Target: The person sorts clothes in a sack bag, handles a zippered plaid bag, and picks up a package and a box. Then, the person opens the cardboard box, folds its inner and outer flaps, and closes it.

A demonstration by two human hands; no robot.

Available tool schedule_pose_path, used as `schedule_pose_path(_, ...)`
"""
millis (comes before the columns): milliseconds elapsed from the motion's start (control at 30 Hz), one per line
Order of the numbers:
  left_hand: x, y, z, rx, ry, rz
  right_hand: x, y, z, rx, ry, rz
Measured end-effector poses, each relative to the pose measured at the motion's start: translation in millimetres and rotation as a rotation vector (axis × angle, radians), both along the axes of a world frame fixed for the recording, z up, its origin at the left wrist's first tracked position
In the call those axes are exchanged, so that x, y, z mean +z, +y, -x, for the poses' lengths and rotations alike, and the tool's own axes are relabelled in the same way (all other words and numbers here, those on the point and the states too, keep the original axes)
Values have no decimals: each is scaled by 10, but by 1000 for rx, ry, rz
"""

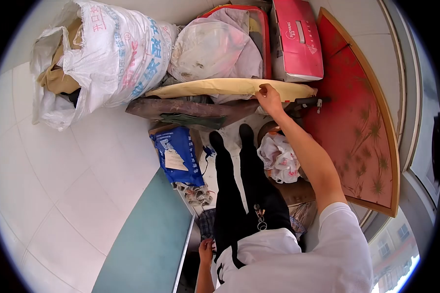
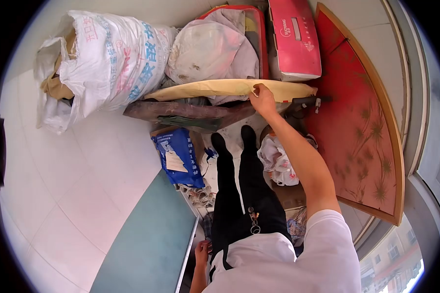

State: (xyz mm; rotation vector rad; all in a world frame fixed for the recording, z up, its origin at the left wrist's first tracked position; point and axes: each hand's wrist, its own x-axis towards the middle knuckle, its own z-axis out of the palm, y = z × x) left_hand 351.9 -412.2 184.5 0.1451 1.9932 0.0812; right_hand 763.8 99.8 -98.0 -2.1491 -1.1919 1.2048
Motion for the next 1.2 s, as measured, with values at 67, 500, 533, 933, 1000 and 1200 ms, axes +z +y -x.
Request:
schedule_pose_path(67, -1, -115, -24, 44, 10, 6, -248, 230, 149, 297, -427, -208)
schedule_pose_path(500, -8, -419, -358, 226, -17, -35, 237, 456, -181, 877, -746, -447)
schedule_pose_path(533, -50, -404, -323, 200, -22, -1, 392, 495, -186, 883, -747, -493)
schedule_pose_path(933, 2, 607, 218, 17, -26, -362, 2937, 79, -517, 764, -910, -343)
schedule_pose_path(1000, -23, 937, 256, 0, -61, -495, 3425, -319, -566, 704, -891, -391)
schedule_pose_path(1200, 64, 2108, 118, -204, -196, -762, 4175, -1578, -664, 490, -578, -339)
